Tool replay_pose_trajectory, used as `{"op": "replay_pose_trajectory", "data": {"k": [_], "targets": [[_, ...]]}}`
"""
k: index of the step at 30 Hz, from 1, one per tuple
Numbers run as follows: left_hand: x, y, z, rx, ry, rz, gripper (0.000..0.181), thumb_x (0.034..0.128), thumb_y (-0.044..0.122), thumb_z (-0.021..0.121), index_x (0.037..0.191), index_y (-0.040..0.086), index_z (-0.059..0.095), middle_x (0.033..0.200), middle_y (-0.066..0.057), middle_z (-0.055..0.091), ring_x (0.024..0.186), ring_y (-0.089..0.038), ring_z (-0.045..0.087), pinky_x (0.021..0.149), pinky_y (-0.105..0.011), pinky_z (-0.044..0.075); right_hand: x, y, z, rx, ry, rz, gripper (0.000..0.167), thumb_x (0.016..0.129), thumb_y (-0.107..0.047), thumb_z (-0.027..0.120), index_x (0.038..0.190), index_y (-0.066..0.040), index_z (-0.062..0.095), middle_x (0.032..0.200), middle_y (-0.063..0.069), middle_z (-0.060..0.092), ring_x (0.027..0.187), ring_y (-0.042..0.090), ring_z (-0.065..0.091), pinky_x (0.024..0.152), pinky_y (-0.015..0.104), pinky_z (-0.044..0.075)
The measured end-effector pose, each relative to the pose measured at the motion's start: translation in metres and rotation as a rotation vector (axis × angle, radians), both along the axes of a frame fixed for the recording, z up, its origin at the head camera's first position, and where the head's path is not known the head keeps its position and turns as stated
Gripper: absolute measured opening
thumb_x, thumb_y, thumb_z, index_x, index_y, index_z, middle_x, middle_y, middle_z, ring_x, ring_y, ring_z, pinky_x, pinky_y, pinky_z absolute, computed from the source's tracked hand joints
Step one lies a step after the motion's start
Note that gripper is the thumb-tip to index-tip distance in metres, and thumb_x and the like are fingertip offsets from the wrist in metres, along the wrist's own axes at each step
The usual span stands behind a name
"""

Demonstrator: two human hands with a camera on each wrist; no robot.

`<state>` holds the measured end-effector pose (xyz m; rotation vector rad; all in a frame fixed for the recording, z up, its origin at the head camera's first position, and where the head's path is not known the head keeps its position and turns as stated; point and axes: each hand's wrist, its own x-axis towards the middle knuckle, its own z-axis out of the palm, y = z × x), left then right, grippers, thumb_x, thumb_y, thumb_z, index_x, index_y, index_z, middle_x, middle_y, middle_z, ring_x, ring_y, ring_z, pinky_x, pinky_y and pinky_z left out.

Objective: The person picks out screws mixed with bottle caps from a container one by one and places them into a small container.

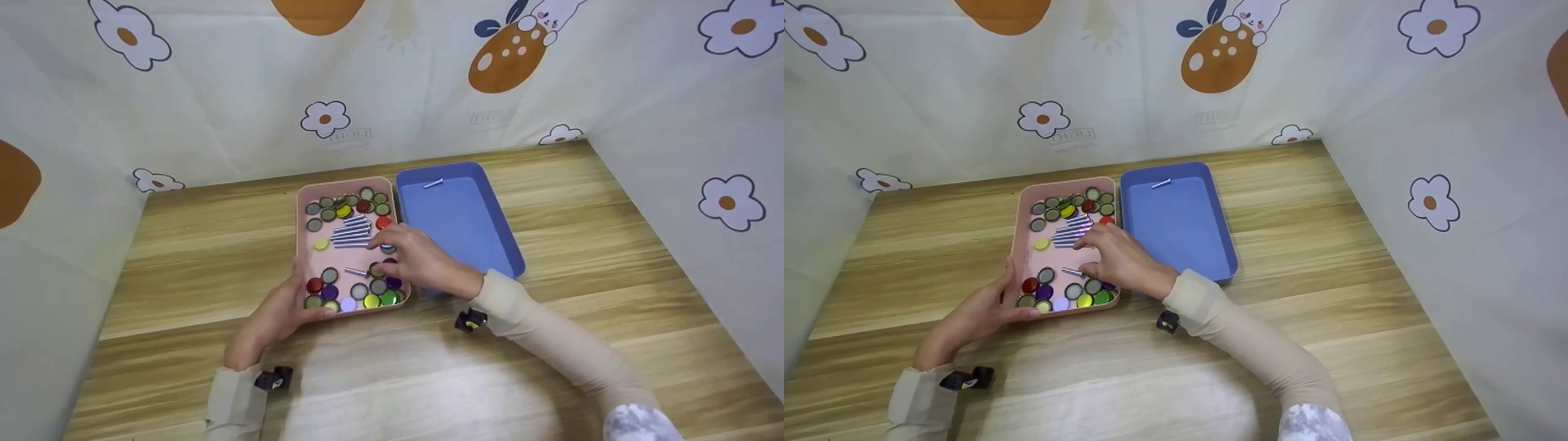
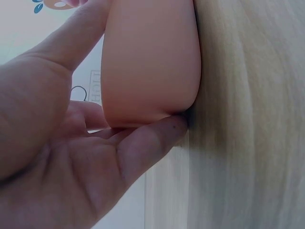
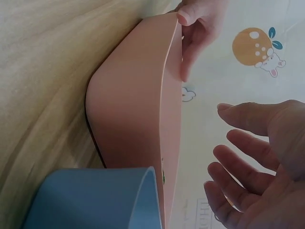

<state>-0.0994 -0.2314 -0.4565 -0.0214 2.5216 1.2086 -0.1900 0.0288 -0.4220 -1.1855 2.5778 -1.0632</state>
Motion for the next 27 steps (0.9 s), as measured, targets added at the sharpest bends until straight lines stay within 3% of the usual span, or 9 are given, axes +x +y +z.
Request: {"op": "replay_pose_trajectory", "data": {"k": [5, 11, 21, 27], "targets": [[0.001, 0.0, 0.001, -0.035, 0.007, -0.007, 0.123, 0.0839, 0.039, 0.08, 0.16, 0.008, -0.011, 0.166, -0.023, 0.017, 0.151, -0.037, 0.029, 0.125, -0.054, 0.016, 0.002, -0.003, -0.004, 0.016, 0.054, 0.018, 0.032, 0.087, -0.014, 0.078, 0.117, -0.004, 0.07, 0.119, 0.01, 0.071, 0.119, 0.027, 0.063, 0.112, 0.046, 0.045], [0.001, 0.0, 0.0, -0.021, 0.014, -0.003, 0.123, 0.0831, 0.038, 0.081, 0.16, 0.008, -0.01, 0.166, -0.023, 0.019, 0.15, -0.037, 0.03, 0.125, -0.055, 0.016, 0.004, -0.009, -0.005, 0.055, 0.065, 0.046, 0.03, 0.087, -0.012, 0.077, 0.115, -0.004, 0.071, 0.115, 0.011, 0.072, 0.118, 0.028, 0.062, 0.107, 0.046, 0.048], [0.0, 0.001, 0.0, -0.027, 0.005, 0.003, 0.122, 0.084, 0.037, 0.081, 0.159, 0.005, -0.011, 0.165, -0.023, 0.022, 0.15, -0.037, 0.032, 0.125, -0.054, 0.018, 0.004, -0.02, -0.006, 0.139, 0.02, 0.045, 0.029, 0.088, -0.011, 0.076, 0.115, -0.002, 0.072, 0.116, 0.012, 0.073, 0.118, 0.03, 0.062, 0.11, 0.045, 0.046], [-0.001, 0.001, 0.0, -0.002, 0.001, 0.015, 0.121, 0.0835, 0.035, 0.081, 0.16, 0.007, -0.008, 0.165, -0.02, 0.025, 0.15, -0.034, 0.032, 0.125, -0.052, 0.018, 0.003, -0.024, -0.008, 0.19, 0.051, 0.047, 0.028, 0.087, -0.013, 0.077, 0.113, -0.002, 0.073, 0.114, 0.013, 0.073, 0.113, 0.03, 0.064, 0.106, 0.043, 0.048]]}}
